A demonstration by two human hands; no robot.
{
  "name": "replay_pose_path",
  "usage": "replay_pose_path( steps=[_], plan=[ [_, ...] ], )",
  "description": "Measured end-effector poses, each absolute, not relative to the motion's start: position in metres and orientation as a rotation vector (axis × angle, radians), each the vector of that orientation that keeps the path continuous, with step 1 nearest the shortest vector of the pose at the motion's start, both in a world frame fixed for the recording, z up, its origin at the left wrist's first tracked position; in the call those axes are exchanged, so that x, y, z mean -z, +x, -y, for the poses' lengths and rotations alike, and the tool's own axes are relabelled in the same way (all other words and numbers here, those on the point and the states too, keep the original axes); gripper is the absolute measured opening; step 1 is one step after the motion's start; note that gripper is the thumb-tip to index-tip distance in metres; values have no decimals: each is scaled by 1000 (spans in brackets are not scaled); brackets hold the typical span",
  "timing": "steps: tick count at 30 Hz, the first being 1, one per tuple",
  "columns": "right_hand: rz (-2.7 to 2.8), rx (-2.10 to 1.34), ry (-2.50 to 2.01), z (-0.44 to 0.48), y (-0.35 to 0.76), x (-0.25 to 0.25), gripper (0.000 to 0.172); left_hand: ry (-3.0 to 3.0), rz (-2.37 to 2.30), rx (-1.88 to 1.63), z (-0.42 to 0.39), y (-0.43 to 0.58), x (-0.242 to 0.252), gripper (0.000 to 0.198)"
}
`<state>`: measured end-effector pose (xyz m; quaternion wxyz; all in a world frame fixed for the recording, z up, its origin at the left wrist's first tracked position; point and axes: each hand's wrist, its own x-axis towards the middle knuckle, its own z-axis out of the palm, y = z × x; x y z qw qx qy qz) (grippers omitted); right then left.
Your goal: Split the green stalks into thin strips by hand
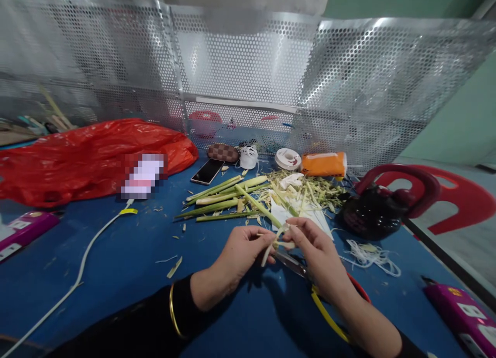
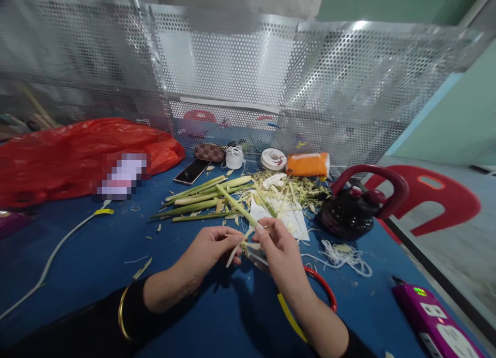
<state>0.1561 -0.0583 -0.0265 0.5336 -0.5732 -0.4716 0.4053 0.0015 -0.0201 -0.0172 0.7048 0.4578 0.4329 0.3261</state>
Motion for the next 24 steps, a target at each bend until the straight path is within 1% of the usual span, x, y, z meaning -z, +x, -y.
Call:
replay_pose_path(
  steps=[1, 3, 12, 18, 24],
  plan=[
    [1113, -1002, -1353, 58, 156, 27, 36, 1013, -966, -734, 19, 1, 18, 29],
    [1107, -1050, -1348, 58, 155, 28, 38, 1012, -964, -747, 18, 1, 18, 33],
    [1145, -986, -1318, 59, 149, 28, 29, 1214, -920, -754, 20, 2, 18, 21],
    [1234, -807, -1338, 64, 149, 26, 22, 1228, -921, -783, 21, 1, 19, 16],
    [1295, -750, -1376, 64, 151, 31, 19, 1162, -949, -843, 19, -1, 14, 14]
  ],
)
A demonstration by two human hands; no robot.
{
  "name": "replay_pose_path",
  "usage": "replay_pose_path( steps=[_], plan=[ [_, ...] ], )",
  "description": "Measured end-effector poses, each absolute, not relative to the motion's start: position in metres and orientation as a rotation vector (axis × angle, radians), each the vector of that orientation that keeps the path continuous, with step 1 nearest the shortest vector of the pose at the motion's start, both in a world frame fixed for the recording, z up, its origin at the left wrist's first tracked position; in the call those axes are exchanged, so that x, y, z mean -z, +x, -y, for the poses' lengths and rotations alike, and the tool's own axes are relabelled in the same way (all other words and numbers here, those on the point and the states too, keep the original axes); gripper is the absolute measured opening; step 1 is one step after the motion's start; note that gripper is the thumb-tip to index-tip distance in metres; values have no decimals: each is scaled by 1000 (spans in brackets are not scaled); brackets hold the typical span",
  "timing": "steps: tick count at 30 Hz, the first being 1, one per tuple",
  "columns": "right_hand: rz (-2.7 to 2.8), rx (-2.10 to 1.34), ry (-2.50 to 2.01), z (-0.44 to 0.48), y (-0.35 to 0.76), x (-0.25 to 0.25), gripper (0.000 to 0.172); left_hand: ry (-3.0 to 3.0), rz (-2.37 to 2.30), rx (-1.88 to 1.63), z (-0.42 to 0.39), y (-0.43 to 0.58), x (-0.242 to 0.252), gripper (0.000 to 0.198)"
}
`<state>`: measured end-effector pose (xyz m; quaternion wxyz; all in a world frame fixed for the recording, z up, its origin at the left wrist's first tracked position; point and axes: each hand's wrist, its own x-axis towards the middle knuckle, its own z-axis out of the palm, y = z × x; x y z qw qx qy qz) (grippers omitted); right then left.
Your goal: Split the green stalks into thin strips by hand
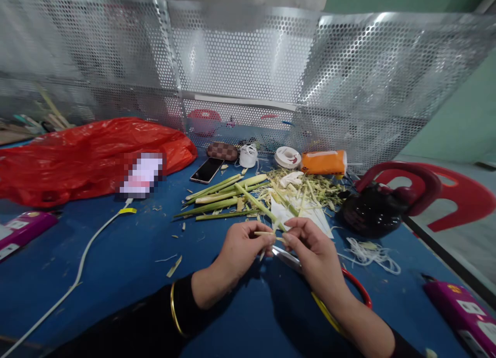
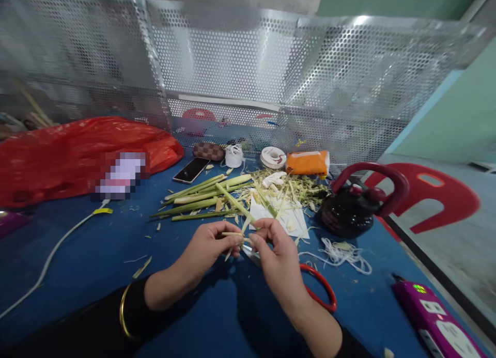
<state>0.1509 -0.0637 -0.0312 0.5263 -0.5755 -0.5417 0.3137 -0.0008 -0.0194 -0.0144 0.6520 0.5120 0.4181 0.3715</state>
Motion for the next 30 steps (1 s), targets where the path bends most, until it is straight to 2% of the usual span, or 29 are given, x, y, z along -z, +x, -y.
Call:
replay_pose_path(
  steps=[5, 7, 12, 16, 22, 30],
  plan=[
    [1526, -157, -1373, 70, 154, 23, 7, 989, -944, -869, 18, -1, 10, 28],
    [1642, -76, -1353, 73, 151, 21, 7, 959, -932, -897, 18, 0, 10, 32],
    [1727, -358, -1395, 74, 141, 29, 17, 975, -941, -966, 20, 2, 13, 28],
    [1618, -462, -1416, 72, 137, 34, 18, 933, -974, -979, 23, 5, 13, 27],
    [1552, -463, -1484, 72, 133, 38, 16, 883, -1010, -997, 23, 7, 16, 27],
    [1693, -499, -1377, 73, 136, 35, 18, 1108, -1088, -1024, 22, 4, 17, 16]
  ],
)
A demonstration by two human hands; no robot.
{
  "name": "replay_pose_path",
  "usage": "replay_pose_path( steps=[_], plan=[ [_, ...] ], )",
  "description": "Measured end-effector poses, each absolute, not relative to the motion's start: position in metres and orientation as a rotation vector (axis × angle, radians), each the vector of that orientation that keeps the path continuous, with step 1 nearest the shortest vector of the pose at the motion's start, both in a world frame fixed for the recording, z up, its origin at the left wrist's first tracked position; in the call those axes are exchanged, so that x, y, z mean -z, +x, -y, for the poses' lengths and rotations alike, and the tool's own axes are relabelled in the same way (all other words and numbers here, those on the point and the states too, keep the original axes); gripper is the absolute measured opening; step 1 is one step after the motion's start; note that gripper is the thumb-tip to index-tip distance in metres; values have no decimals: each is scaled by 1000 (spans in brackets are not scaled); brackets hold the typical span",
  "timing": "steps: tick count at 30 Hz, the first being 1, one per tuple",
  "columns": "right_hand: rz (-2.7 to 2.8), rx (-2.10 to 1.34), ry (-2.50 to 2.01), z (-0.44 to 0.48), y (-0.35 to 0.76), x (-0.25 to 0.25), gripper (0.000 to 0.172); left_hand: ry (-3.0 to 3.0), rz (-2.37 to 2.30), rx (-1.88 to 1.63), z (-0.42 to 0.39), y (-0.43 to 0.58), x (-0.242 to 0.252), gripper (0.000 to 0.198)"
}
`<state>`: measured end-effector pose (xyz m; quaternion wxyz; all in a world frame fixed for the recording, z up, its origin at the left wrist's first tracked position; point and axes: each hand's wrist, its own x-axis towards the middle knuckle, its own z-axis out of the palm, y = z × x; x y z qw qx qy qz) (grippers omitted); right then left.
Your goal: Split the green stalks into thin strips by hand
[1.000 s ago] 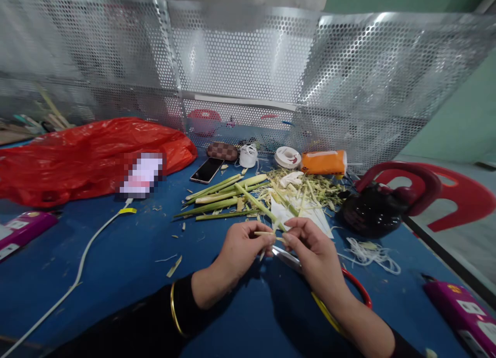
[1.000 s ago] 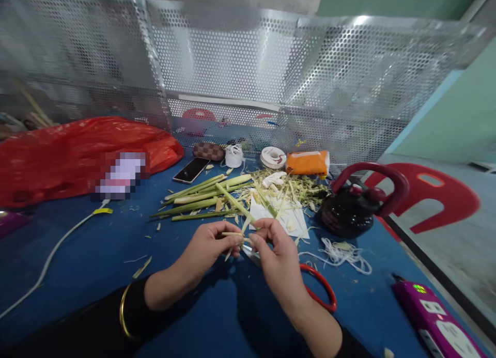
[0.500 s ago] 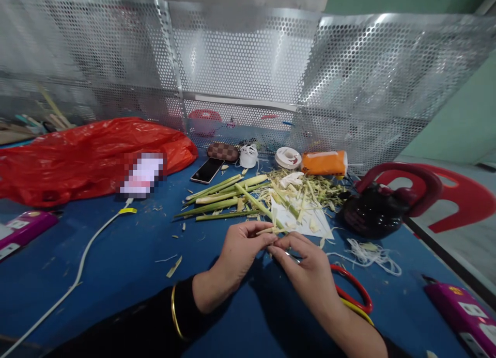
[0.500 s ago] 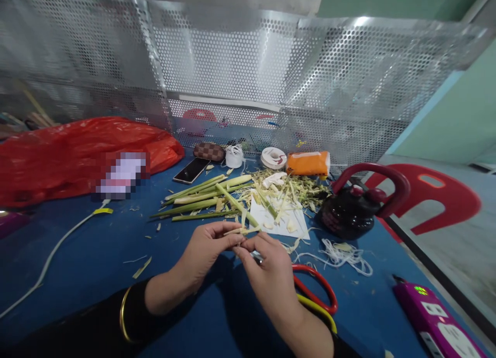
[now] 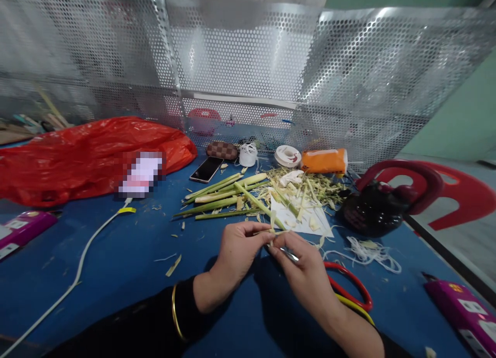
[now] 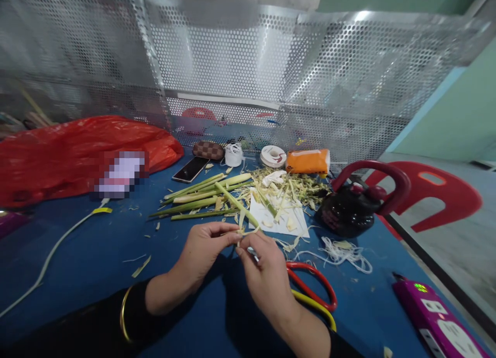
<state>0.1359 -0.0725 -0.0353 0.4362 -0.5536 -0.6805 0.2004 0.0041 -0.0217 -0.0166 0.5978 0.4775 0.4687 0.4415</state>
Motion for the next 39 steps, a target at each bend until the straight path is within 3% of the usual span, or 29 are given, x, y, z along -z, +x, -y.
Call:
replay_pose_path(
  steps=[18, 22, 24, 28, 33, 39],
  plan=[
    [1718, -488, -1368, 71, 143, 30, 22, 842, -995, -897, 13, -1, 15, 19],
    [1512, -459, -1423, 67, 149, 30, 12, 706, -866, -823, 8, -6, 12, 17],
    [1520, -507, -1403, 65, 151, 30, 19, 645, -797, -748, 8, -7, 12, 16],
    [1583, -595, -1365, 65, 150, 29, 12, 648, -767, -657, 11, -6, 12, 18],
    [1673, -395, -1361, 67, 150, 28, 12, 1017, -849, -736, 15, -4, 10, 37],
    [1816, -234, -1278, 70, 148, 22, 14, 989, -928, -826, 19, -2, 15, 25]
  ],
)
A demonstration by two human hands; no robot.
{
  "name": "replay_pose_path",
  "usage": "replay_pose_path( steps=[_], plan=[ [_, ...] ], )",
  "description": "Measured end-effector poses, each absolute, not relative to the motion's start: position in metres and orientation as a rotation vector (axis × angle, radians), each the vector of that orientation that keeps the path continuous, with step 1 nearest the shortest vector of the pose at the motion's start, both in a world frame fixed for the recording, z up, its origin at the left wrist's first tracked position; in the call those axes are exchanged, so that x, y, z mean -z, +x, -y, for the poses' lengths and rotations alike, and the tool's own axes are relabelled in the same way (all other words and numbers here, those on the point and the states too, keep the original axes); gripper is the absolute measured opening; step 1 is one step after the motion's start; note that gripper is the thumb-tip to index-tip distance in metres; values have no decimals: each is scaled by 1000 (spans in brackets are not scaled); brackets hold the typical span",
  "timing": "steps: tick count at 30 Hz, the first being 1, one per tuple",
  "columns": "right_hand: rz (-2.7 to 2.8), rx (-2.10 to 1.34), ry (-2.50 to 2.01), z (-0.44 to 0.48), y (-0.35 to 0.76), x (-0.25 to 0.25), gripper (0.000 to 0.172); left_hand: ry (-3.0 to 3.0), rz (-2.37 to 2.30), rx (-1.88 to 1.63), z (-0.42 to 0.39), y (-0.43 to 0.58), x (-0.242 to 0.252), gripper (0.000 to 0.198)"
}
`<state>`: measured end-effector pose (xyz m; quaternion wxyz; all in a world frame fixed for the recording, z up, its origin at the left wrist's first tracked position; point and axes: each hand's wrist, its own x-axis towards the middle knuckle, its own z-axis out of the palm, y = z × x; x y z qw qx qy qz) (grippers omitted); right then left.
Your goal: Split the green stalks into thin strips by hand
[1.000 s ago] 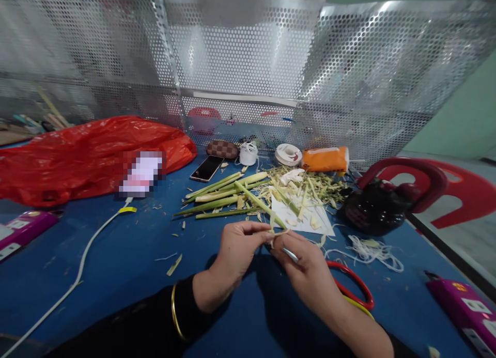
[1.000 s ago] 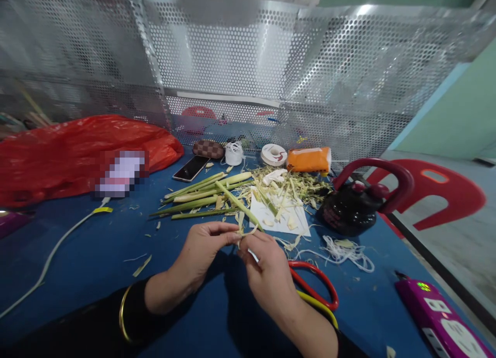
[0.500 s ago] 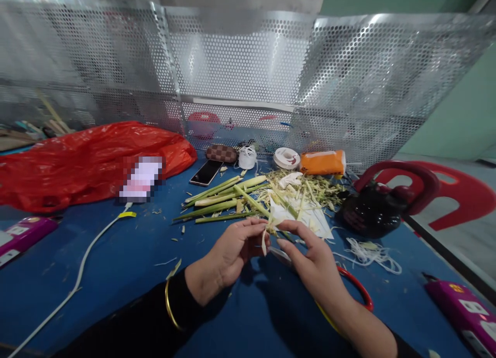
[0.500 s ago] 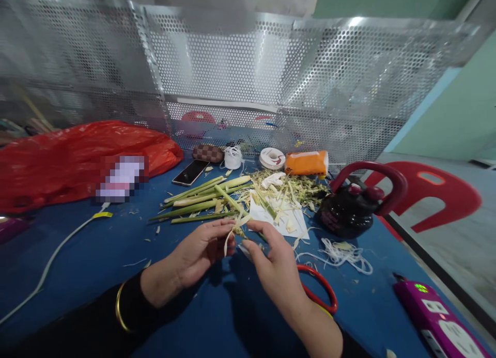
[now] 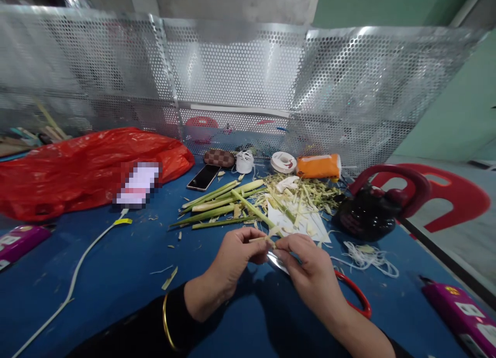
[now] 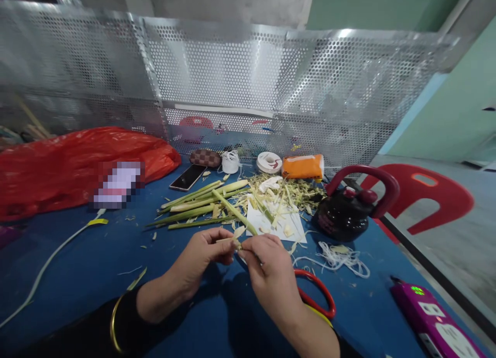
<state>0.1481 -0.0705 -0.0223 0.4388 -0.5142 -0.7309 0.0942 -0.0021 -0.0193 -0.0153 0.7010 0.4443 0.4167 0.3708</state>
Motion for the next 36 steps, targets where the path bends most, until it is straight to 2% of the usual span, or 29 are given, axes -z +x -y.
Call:
replay_pose_path(
  steps=[8, 12, 16, 21, 25, 27, 33, 36],
  plan=[
    [1840, -147, -1281, 69, 146, 27, 18, 771, -981, -811, 17, 0, 17, 24],
    [1795, -117, -1331, 68, 146, 33, 7, 866, -936, -807, 18, -2, 16, 25],
    [1845, -42, -1304, 70, 144, 34, 6, 895, -917, -748, 22, -2, 18, 23],
    [1754, -190, -1345, 71, 145, 31, 10, 988, -917, -828, 22, 0, 17, 25],
    [1532, -472, -1374, 69, 145, 32, 7, 866, -848, -805, 19, -2, 14, 36],
    [1449, -584, -1336, 67, 145, 32, 8, 846, -849, -830, 17, -2, 14, 36],
    [1474, -511, -1301, 68, 143, 30, 3, 1053, -832, -879, 19, -1, 12, 29],
    [1498, -505, -1287, 69, 143, 26, 7, 1126, -825, -921, 20, -1, 9, 21]
  ],
)
